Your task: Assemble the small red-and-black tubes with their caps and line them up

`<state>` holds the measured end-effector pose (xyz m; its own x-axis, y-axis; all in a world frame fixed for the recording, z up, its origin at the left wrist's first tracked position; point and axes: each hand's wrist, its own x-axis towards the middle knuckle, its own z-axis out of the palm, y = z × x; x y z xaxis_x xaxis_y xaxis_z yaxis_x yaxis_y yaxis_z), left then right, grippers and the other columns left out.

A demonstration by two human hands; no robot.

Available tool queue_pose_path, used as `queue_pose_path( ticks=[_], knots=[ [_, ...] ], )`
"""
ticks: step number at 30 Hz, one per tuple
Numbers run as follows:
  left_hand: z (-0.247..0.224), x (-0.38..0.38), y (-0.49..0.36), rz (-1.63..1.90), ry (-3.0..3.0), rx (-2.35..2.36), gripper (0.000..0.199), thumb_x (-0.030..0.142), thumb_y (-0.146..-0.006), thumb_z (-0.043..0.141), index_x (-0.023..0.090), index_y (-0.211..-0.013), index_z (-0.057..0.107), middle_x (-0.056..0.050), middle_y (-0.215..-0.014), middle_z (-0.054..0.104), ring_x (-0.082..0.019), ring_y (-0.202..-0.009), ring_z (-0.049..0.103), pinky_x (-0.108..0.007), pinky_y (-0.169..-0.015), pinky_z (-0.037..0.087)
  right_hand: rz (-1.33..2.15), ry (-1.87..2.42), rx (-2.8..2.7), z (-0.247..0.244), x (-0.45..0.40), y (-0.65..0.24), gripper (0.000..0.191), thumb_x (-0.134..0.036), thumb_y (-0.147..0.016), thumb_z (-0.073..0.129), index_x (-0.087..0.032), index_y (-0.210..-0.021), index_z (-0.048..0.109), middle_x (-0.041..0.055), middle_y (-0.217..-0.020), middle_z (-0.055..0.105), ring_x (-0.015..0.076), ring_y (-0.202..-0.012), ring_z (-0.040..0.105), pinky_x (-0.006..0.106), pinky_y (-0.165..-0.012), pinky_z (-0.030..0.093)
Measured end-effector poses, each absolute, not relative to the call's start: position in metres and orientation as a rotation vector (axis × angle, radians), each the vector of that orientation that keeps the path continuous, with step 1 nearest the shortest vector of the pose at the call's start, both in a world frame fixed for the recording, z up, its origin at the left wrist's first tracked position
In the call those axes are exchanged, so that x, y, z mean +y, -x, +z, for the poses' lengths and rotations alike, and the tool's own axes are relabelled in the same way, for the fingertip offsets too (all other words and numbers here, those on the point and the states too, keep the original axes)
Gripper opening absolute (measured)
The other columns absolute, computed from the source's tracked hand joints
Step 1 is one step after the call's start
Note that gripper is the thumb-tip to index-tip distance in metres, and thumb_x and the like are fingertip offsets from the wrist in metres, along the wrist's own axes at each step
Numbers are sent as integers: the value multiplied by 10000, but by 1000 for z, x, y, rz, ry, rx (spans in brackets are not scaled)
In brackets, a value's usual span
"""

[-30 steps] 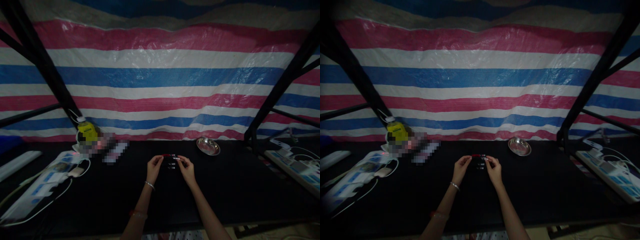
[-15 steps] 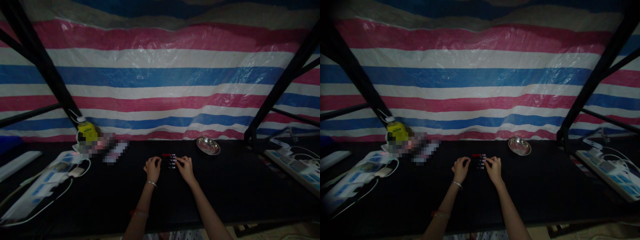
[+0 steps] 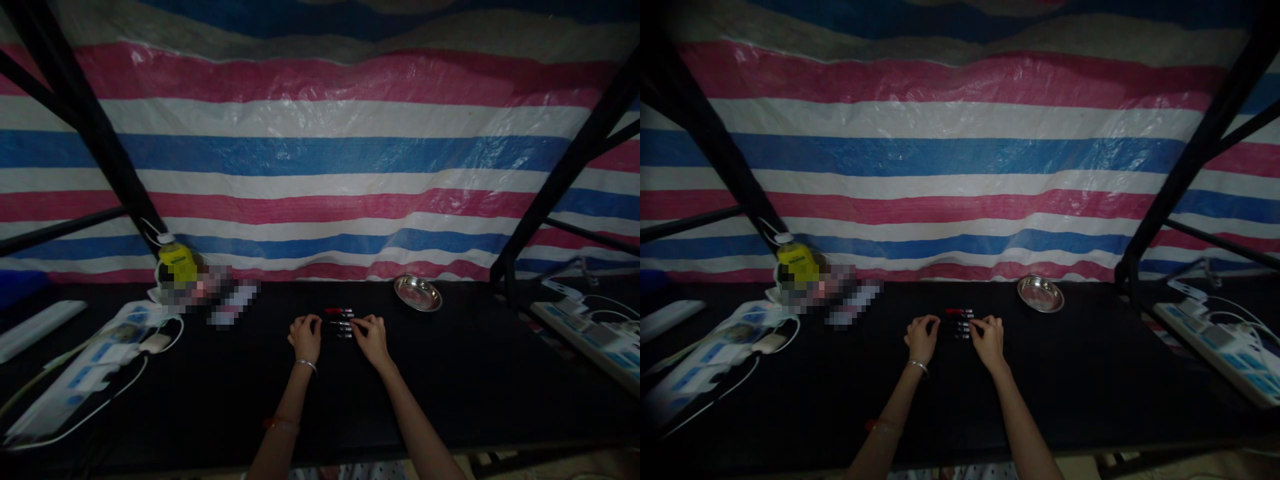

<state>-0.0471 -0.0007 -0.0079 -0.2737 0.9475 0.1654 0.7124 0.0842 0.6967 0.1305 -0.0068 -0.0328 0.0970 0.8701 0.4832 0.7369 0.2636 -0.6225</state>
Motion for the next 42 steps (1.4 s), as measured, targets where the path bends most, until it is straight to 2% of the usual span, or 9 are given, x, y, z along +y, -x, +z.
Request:
queue_pose_path(
  ticks=[17,22,26,34,39,42],
  knots=[
    [-8,0,46,914,-1675,2105,161,249,-826,504,239,-881,655,-78,-998,522,-245,-969,472,-365,-793,370,99,1610,-1250,-30,-21,-168,324,-382,-815,448,-185,-897,691,80,-838,606,218,-832,490,329,-764,350],
    [-6,-2,47,1081,-1747,2068,161,230,-823,497,207,-885,645,-82,-955,528,-229,-922,493,-363,-793,403,119,1772,-1162,-36,-31,-190,310,-336,-776,460,-169,-915,681,87,-837,602,225,-816,501,344,-792,340],
    [1,-10,39,1260,-2092,1831,170,245,-832,489,203,-934,618,-74,-993,534,-214,-949,493,-363,-818,412,161,1862,-1304,-34,-39,-188,315,-300,-732,515,-200,-985,674,90,-909,579,240,-868,490,330,-782,355],
    [9,-36,-4,852,-2650,1217,207,253,-853,479,231,-1034,577,-33,-1075,578,-196,-1038,472,-373,-888,375,202,1920,-1516,-24,-44,-177,277,-274,-745,538,-259,-979,685,73,-964,567,233,-921,494,329,-801,350],
    [2,-36,-27,712,-2733,1159,344,266,-816,536,219,-1155,505,-52,-1231,505,-233,-1149,403,-402,-959,330,194,1884,-1542,-27,-42,-180,234,-290,-750,554,-267,-932,699,68,-941,575,223,-892,508,314,-773,364],
    [1,-34,-38,711,-2700,1235,344,270,-802,549,199,-1136,502,-73,-1229,482,-246,-1142,398,-406,-952,332,203,1864,-1522,-29,-41,-181,222,-288,-766,537,-250,-909,702,72,-921,592,224,-882,512,311,-761,370]
  ],
)
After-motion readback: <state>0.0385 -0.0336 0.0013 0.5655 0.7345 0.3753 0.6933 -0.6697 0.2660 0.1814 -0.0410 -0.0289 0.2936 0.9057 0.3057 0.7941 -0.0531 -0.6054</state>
